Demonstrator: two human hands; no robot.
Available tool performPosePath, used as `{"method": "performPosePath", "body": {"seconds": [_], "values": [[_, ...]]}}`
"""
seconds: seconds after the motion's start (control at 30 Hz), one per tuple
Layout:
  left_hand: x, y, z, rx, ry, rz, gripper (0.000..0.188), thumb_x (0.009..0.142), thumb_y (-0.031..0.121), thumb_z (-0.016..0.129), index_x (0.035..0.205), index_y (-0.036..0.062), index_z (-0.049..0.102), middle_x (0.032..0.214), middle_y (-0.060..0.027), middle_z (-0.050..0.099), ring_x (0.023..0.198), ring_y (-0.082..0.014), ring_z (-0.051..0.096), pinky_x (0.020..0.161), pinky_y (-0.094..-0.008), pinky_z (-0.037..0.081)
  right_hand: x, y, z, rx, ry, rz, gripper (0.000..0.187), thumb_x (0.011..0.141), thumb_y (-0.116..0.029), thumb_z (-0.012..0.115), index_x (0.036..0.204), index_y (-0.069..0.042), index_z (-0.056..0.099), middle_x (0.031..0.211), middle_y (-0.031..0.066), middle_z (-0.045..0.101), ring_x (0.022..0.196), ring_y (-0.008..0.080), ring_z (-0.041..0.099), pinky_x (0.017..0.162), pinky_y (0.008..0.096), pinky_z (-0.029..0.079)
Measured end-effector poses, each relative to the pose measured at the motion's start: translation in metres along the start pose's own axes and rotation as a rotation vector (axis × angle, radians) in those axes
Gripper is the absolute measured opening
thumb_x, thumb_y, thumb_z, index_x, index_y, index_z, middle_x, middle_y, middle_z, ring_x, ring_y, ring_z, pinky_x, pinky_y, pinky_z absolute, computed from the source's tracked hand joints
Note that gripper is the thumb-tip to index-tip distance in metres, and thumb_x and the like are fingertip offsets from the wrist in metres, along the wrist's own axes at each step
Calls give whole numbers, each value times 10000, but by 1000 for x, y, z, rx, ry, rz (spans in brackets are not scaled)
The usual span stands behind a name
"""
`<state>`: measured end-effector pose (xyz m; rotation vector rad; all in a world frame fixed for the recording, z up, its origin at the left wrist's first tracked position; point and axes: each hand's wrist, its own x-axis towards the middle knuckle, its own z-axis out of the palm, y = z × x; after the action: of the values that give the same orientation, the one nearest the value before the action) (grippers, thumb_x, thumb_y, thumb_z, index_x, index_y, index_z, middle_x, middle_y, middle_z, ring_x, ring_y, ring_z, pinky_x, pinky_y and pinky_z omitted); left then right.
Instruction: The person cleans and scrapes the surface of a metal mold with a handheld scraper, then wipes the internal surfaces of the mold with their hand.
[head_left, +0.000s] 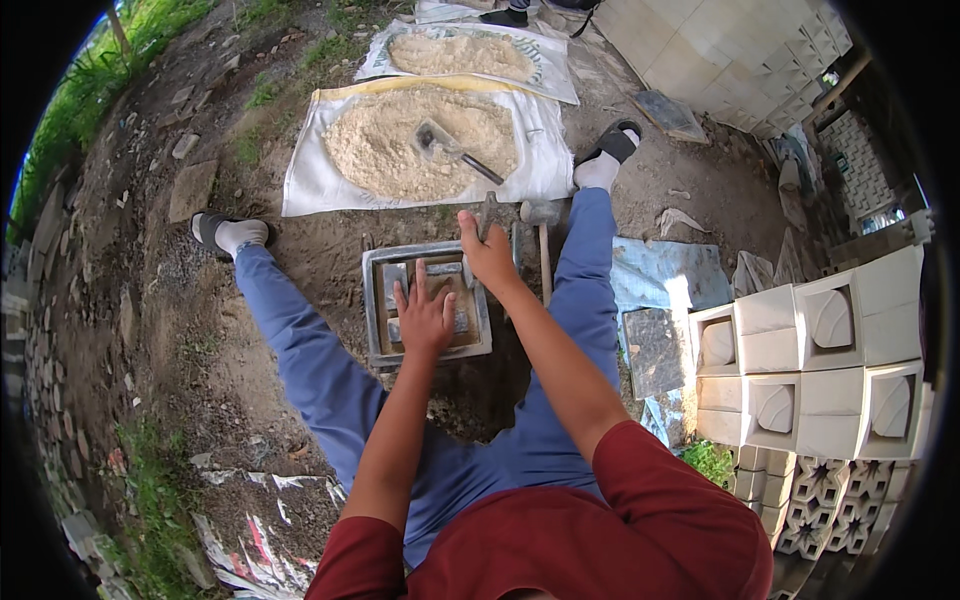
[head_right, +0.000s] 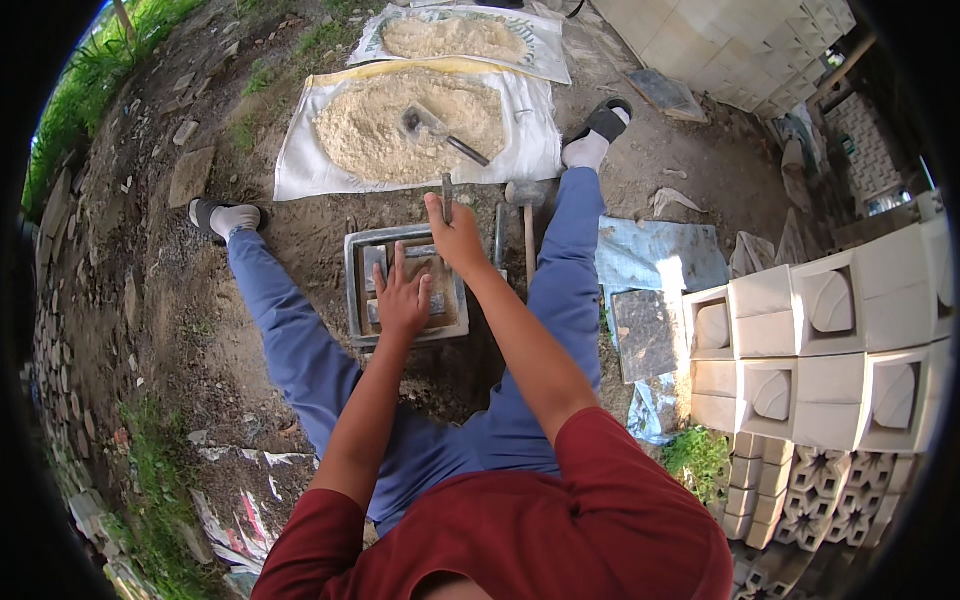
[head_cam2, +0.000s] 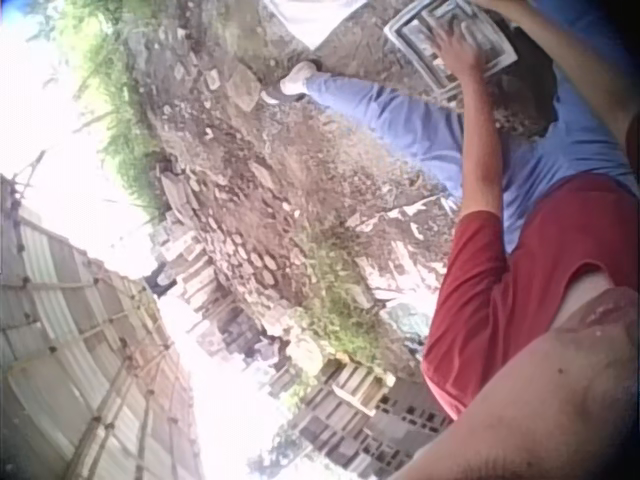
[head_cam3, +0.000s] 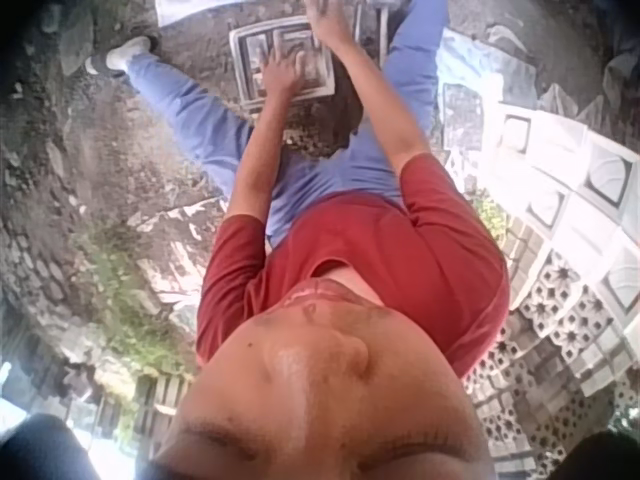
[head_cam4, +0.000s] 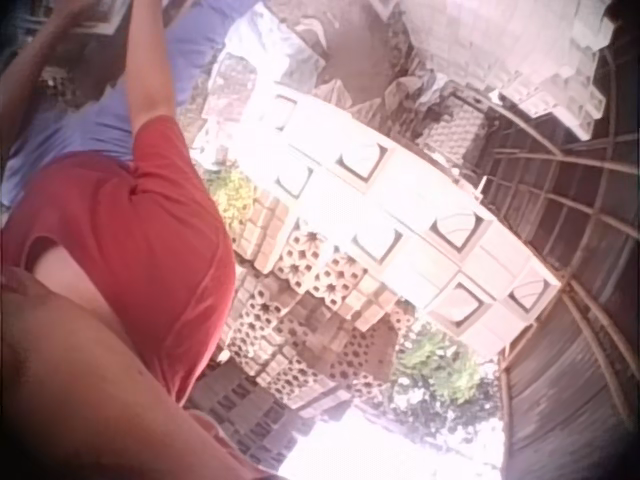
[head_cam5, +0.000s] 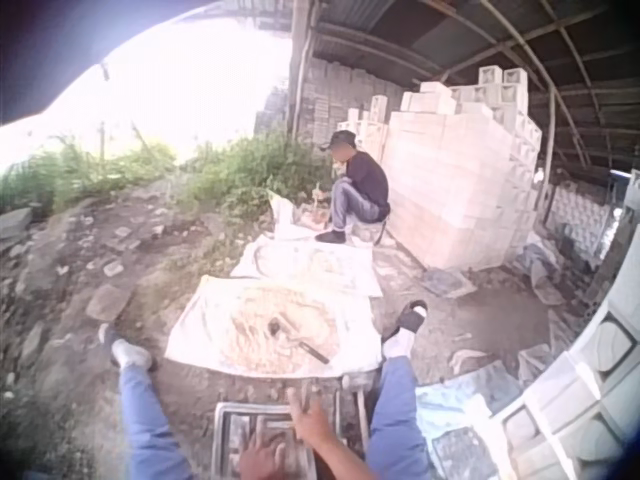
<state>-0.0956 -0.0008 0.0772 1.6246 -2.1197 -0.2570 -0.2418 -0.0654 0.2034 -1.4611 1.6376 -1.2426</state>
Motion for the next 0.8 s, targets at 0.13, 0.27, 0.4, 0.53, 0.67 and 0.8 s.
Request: {"method": "performPosePath", "body": {"seconds": [0.13,0.27,0.4,0.53,0.67,0.8], "values": [[8,8,-8,0,-16,30,504,1094,422,323,1346,231,716,1718,-166,235,1482,-313,418,1280,-573,80,-5,4,-7,-27,-24,36,525,1067,-463,548,881,9,684,757,215,667,735,364,663,721,444,496],[4,5,-11,-31,-31,26,507,1094,420,319,1337,233,722,1723,-172,218,1501,-324,394,1282,-569,72,-12,3,-1,-36,-57,20,523,1066,-455,552,885,19,679,761,214,668,738,345,671,717,444,494],[3,4,-15,-53,32,70,498,1086,397,352,1373,174,692,1726,-177,212,1554,-344,308,1284,-556,88,-22,5,1,9,62,41,518,1067,-451,552,898,23,675,779,208,679,749,349,673,720,445,492],[2,11,-15,-145,131,188,511,1065,330,374,1437,62,599,1688,-181,305,1569,-366,271,1282,-546,140,-10,26,-7,112,14,81,516,1071,-442,546,857,16,646,721,167,641,692,334,616,693,449,470],[-3,5,-12,-247,171,130,533,1054,305,395,1451,-22,536,1604,-204,435,1529,-384,343,1276,-547,179,-16,27,-9,131,56,93,513,1075,-441,542,836,5,628,682,148,588,660,301,561,672,443,453],[-1,0,-8,-311,198,89,514,1055,300,402,1430,-14,558,1545,-213,499,1478,-405,410,1267,-547,211,-17,17,2,114,76,0,492,1099,-389,515,727,-67,527,610,-13,483,577,110,452,564,325,376]]}}
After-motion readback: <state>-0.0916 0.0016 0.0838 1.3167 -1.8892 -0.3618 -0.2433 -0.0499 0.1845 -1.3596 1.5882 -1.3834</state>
